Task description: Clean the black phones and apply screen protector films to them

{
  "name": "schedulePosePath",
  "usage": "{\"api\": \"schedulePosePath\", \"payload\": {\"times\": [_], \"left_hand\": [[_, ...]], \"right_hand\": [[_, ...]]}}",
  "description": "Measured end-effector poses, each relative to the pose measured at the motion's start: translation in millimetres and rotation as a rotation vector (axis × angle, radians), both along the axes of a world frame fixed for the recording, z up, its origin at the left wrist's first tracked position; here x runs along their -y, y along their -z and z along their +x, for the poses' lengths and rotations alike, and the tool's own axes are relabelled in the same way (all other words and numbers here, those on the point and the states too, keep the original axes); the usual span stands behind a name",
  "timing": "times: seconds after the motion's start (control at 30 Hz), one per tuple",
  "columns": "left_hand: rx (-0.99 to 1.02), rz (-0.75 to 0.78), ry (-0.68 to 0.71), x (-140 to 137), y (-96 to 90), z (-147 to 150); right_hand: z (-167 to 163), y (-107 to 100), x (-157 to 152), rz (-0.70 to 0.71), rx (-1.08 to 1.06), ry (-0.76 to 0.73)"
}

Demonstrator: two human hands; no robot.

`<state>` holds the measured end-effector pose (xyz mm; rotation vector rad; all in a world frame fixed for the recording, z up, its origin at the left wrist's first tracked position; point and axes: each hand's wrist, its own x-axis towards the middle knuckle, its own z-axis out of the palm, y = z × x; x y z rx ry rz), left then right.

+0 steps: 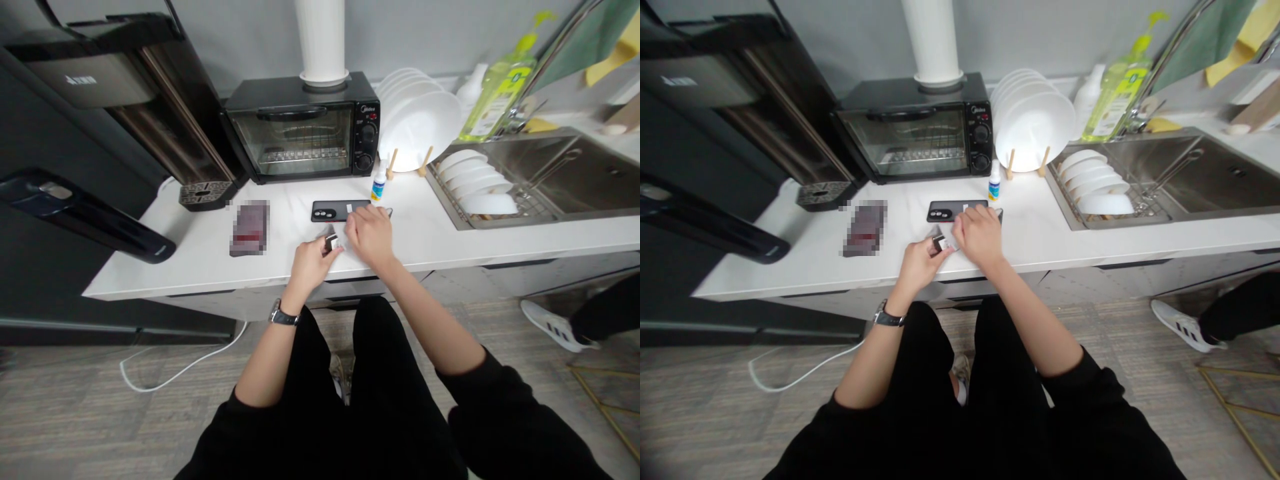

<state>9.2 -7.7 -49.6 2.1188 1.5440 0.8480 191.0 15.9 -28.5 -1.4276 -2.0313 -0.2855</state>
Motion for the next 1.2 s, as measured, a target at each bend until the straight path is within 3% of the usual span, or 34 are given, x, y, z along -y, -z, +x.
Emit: {"api": "schedulePosePath", "payload": {"times": [0.13,0.23,0.33,0.43,0.53,0.63,0.77,0.87,1.0,1.13,1.2], "left_hand": [[0.066,0.006,0.009,3,-0.7,1],[0.024,0.024,0.004,4,-1.6,2],[-0.012,0.039,0.011,4,-2.3,1],[-0.124,0.053,0.014,2,-2.3,-1],[-0.210,0.078,0.009,1,-2.5,-1],[-0.140,0.041,-0.002,1,-2.7,0],[-0.003,0.024,0.008,3,-2.8,1],[-0.001,0.029,0.004,5,-3.4,1],[-0.019,0.034,0.007,5,-5.0,2],[-0.153,0.047,-0.011,3,-6.8,1],[-0.211,0.047,-0.030,2,-7.3,0]], "right_hand": [[44,6,-17,-0.060,-0.157,0.197],[43,8,-12,-0.007,-0.201,0.239],[11,4,7,0.065,-0.165,0.142],[-28,-2,27,0.014,-0.041,-0.079],[-43,-6,34,0.010,0.077,-0.198],[-23,-4,23,0.034,0.092,-0.138],[30,5,-3,0.032,-0.038,0.082],[49,8,-9,0.024,-0.131,0.190],[17,5,9,0.061,-0.135,0.163],[-36,-1,32,0.007,-0.017,-0.072],[-46,-1,35,-0.003,0.044,-0.145]]}}
